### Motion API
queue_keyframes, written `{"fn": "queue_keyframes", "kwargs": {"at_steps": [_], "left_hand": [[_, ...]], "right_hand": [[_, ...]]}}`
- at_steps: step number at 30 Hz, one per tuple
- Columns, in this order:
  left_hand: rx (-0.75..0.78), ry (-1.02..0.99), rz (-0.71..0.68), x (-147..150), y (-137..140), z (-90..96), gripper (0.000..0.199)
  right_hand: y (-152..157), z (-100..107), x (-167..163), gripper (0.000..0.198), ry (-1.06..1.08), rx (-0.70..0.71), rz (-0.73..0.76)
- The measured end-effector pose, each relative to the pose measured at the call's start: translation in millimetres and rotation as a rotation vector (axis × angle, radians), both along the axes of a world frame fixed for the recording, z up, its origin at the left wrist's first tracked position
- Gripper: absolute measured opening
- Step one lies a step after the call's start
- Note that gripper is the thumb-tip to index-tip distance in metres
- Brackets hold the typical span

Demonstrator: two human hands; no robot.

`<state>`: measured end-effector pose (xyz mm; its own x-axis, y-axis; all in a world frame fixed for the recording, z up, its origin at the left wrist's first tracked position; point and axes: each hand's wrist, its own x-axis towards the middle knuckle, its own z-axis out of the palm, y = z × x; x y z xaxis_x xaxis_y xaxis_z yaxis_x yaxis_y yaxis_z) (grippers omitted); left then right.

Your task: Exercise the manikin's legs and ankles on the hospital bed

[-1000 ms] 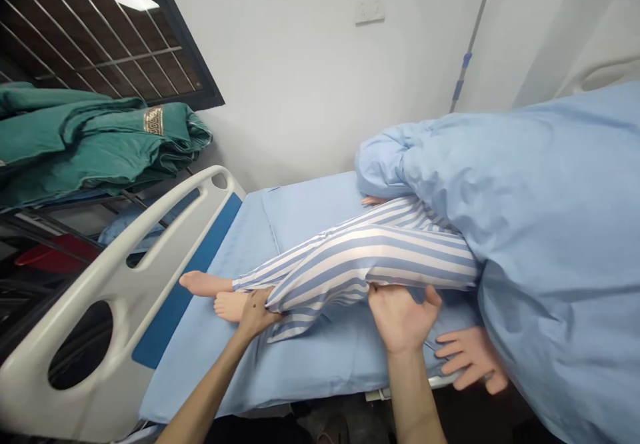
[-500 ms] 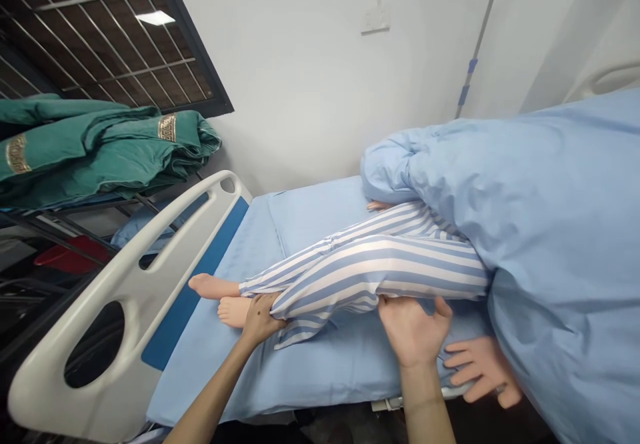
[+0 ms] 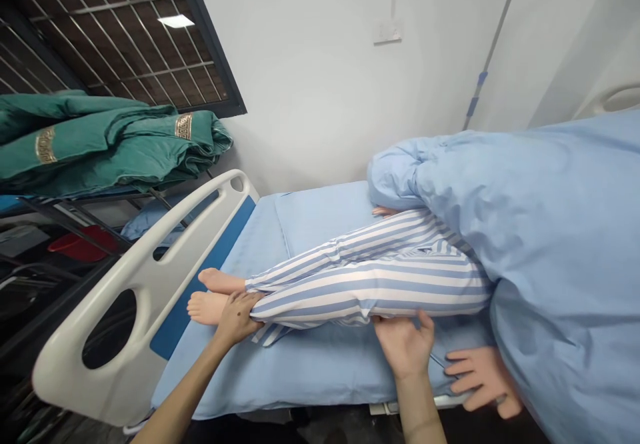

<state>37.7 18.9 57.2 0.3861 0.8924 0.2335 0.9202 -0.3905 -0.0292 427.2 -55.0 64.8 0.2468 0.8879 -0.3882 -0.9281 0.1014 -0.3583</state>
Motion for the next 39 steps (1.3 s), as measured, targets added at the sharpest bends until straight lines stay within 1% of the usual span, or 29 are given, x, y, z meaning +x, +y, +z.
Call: {"fn": "queue_keyframes", "kwargs": {"at_steps": [3, 6, 9, 12, 16, 21, 23, 25, 33, 39], "left_hand": [[-0.015, 0.018, 0.006, -21, -4, 8.6, 0.040], [-0.020, 0.043, 0.013, -39, -8, 10.1, 0.040], [-0.073, 0.081, 0.065, -52, -12, 0.8, 0.041], [-0.145, 0.114, 0.109, -61, -14, -12.7, 0.049], [-0.161, 0.158, 0.081, -74, -10, -21.0, 0.050], [-0.112, 0.264, 0.043, -97, -5, -19.8, 0.044], [-0.087, 0.279, 0.026, -102, -5, -18.6, 0.040], [-0.082, 0.277, 0.027, -100, -8, -15.9, 0.039], [-0.124, 0.354, 0.096, -73, -22, -0.3, 0.039], [-0.104, 0.224, 0.103, -72, -28, -4.2, 0.036]], "right_hand": [[5, -21, -8, 0.041, 0.006, 0.012, 0.043], [10, -46, -16, 0.043, 0.051, -0.009, 0.084], [13, -67, -21, 0.047, 0.090, -0.022, 0.089], [14, -81, -22, 0.051, 0.074, 0.013, 0.103], [15, -88, -20, 0.056, 0.035, 0.054, 0.124], [17, -94, -20, 0.057, 0.010, 0.092, 0.109], [17, -97, -22, 0.059, 0.000, 0.109, 0.109], [18, -102, -24, 0.059, 0.003, 0.113, 0.119], [17, -117, -21, 0.054, -0.004, 0.071, 0.119], [15, -117, -15, 0.046, -0.038, 0.049, 0.165]]}}
